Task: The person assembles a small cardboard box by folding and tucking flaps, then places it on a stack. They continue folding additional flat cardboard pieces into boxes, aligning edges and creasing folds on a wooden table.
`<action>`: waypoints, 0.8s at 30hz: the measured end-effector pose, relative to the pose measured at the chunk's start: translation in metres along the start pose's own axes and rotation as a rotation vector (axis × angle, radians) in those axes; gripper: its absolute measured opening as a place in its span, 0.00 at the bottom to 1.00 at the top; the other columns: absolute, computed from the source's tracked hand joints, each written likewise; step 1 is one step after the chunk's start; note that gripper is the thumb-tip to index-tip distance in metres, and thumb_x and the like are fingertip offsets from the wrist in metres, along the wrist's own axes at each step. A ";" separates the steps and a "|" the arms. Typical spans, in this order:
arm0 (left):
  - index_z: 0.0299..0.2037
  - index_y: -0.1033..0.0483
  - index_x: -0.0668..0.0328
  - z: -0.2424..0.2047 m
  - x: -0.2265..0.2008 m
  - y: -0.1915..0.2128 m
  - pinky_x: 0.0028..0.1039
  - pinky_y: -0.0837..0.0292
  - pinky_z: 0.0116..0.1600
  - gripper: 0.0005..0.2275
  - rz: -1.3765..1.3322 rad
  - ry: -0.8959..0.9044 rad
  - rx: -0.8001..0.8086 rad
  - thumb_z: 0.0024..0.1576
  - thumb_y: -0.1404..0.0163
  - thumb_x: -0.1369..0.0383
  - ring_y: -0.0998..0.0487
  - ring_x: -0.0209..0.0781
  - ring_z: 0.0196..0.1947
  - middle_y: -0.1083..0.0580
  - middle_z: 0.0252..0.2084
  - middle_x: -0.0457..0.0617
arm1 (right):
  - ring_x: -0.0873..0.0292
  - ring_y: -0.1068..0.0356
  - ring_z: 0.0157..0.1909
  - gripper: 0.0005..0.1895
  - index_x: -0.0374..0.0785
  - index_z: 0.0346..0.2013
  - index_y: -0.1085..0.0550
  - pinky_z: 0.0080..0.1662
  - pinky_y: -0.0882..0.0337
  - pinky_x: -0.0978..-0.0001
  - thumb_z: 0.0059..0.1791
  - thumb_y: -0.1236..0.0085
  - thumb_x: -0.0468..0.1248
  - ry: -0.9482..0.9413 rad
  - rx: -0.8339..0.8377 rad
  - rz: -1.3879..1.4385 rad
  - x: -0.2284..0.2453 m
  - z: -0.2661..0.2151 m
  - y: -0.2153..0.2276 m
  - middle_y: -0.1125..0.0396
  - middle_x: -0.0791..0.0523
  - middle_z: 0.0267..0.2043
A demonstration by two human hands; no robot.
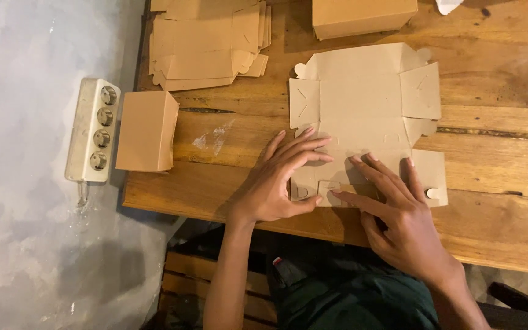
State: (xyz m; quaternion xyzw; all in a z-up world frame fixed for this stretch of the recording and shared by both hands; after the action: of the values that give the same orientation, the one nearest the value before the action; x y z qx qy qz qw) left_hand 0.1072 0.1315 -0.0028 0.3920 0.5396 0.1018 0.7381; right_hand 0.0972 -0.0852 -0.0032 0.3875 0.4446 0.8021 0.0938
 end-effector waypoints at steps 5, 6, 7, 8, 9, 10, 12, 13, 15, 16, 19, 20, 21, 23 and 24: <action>0.58 0.29 0.50 0.002 0.000 0.000 0.52 0.65 0.81 0.20 0.022 0.048 -0.060 0.56 0.41 0.64 0.42 0.46 0.77 0.35 0.72 0.47 | 0.43 0.46 0.78 0.28 0.53 0.58 0.24 0.75 0.57 0.34 0.47 0.52 0.26 -0.002 -0.006 0.018 0.003 0.002 0.003 0.41 0.47 0.74; 0.58 0.29 0.50 0.003 -0.001 -0.001 0.52 0.65 0.81 0.20 0.021 0.048 -0.062 0.56 0.41 0.64 0.42 0.46 0.77 0.35 0.72 0.47 | 0.43 0.46 0.78 0.28 0.53 0.58 0.24 0.75 0.57 0.34 0.47 0.52 0.26 -0.001 -0.005 0.017 0.002 0.002 0.002 0.41 0.47 0.74; 0.56 0.28 0.50 0.003 -0.001 -0.001 0.52 0.62 0.81 0.17 0.012 0.050 -0.098 0.57 0.42 0.64 0.41 0.45 0.76 0.33 0.70 0.46 | 0.44 0.46 0.78 0.28 0.53 0.58 0.24 0.75 0.57 0.34 0.47 0.52 0.26 0.000 -0.008 0.018 0.002 0.002 0.002 0.41 0.47 0.74; 0.55 0.27 0.50 0.003 -0.001 -0.001 0.51 0.59 0.80 0.15 0.003 0.054 -0.135 0.58 0.44 0.63 0.39 0.45 0.76 0.31 0.69 0.46 | 0.44 0.46 0.78 0.27 0.53 0.57 0.24 0.75 0.58 0.35 0.47 0.52 0.26 0.002 -0.011 0.022 0.002 0.002 0.002 0.41 0.47 0.74; 0.55 0.27 0.50 0.002 -0.002 -0.001 0.51 0.59 0.80 0.15 0.002 0.056 -0.137 0.58 0.44 0.63 0.39 0.45 0.76 0.31 0.69 0.46 | 0.44 0.46 0.78 0.27 0.53 0.57 0.24 0.75 0.58 0.35 0.47 0.52 0.26 0.003 -0.009 0.022 0.002 0.002 0.001 0.41 0.47 0.74; 0.53 0.26 0.50 0.002 -0.002 -0.001 0.51 0.58 0.80 0.13 -0.004 0.058 -0.153 0.59 0.45 0.64 0.38 0.45 0.75 0.30 0.68 0.45 | 0.44 0.45 0.77 0.28 0.54 0.57 0.24 0.75 0.57 0.35 0.47 0.53 0.26 0.006 -0.015 0.009 0.002 0.002 0.001 0.41 0.48 0.73; 0.51 0.25 0.49 0.002 -0.004 0.001 0.50 0.58 0.80 0.11 -0.011 0.060 -0.170 0.59 0.46 0.65 0.38 0.44 0.75 0.30 0.67 0.45 | 0.44 0.45 0.77 0.28 0.54 0.57 0.24 0.75 0.56 0.34 0.47 0.53 0.26 0.010 -0.020 -0.005 0.003 0.002 0.001 0.40 0.48 0.73; 0.48 0.25 0.49 0.003 -0.005 0.002 0.50 0.59 0.80 0.09 -0.003 0.064 -0.148 0.59 0.45 0.64 0.39 0.44 0.75 0.30 0.68 0.45 | 0.44 0.45 0.77 0.27 0.54 0.57 0.24 0.75 0.56 0.34 0.47 0.52 0.26 0.006 -0.020 -0.001 0.003 0.002 0.001 0.40 0.48 0.73; 0.46 0.25 0.48 0.003 -0.007 0.004 0.50 0.60 0.80 0.07 0.005 0.065 -0.126 0.60 0.45 0.64 0.40 0.44 0.76 0.31 0.69 0.45 | 0.44 0.45 0.77 0.27 0.54 0.57 0.24 0.76 0.56 0.34 0.47 0.52 0.26 0.002 -0.021 0.003 0.003 0.002 0.002 0.40 0.49 0.73; 0.47 0.25 0.48 0.003 -0.007 0.005 0.49 0.62 0.80 0.08 0.000 0.066 -0.104 0.59 0.45 0.64 0.41 0.44 0.76 0.32 0.70 0.45 | 0.44 0.45 0.78 0.27 0.54 0.58 0.24 0.75 0.57 0.34 0.48 0.52 0.26 -0.001 -0.014 0.007 0.003 0.002 0.002 0.41 0.49 0.74; 0.50 0.26 0.48 0.002 -0.004 0.003 0.50 0.66 0.81 0.11 -0.002 0.044 -0.061 0.58 0.44 0.64 0.45 0.45 0.78 0.35 0.72 0.47 | 0.44 0.46 0.78 0.28 0.55 0.59 0.24 0.75 0.57 0.34 0.48 0.52 0.27 -0.005 -0.004 0.013 0.003 0.002 0.002 0.42 0.48 0.74; 0.52 0.26 0.48 0.002 -0.003 0.001 0.51 0.68 0.81 0.14 0.000 0.023 -0.041 0.57 0.43 0.64 0.46 0.47 0.78 0.37 0.73 0.49 | 0.44 0.47 0.78 0.28 0.55 0.59 0.25 0.75 0.58 0.34 0.48 0.52 0.26 -0.006 0.002 0.016 0.003 0.002 0.002 0.42 0.48 0.74; 0.52 0.26 0.48 0.001 -0.003 0.002 0.51 0.68 0.81 0.14 0.000 0.022 -0.040 0.57 0.43 0.64 0.46 0.47 0.78 0.37 0.73 0.49 | 0.44 0.47 0.78 0.28 0.55 0.59 0.25 0.75 0.58 0.34 0.48 0.52 0.26 -0.006 0.001 0.016 0.003 0.001 0.002 0.42 0.48 0.74; 0.55 0.28 0.48 0.001 -0.004 0.003 0.54 0.69 0.80 0.16 -0.017 0.021 -0.009 0.57 0.43 0.63 0.49 0.48 0.79 0.38 0.74 0.48 | 0.45 0.46 0.78 0.29 0.56 0.59 0.25 0.75 0.57 0.36 0.47 0.53 0.27 -0.010 0.000 0.009 0.001 0.001 0.001 0.42 0.50 0.75; 0.55 0.28 0.48 0.000 -0.003 0.002 0.54 0.69 0.80 0.16 -0.017 0.021 -0.010 0.57 0.43 0.63 0.49 0.48 0.79 0.38 0.74 0.48 | 0.45 0.46 0.78 0.29 0.56 0.59 0.25 0.75 0.57 0.36 0.47 0.53 0.27 -0.009 0.000 0.008 0.002 0.001 0.001 0.42 0.50 0.75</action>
State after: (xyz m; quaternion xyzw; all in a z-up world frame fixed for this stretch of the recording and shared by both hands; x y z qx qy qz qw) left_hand 0.1071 0.1311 0.0008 0.3828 0.5500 0.1023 0.7352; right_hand 0.0968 -0.0843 -0.0012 0.3931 0.4426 0.8007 0.0926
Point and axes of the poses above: each hand's wrist, its own z-axis towards the middle knuckle, its own y-axis out of the back of the hand, x = y × z, the point moved 4 cm from there along z, towards the middle knuckle
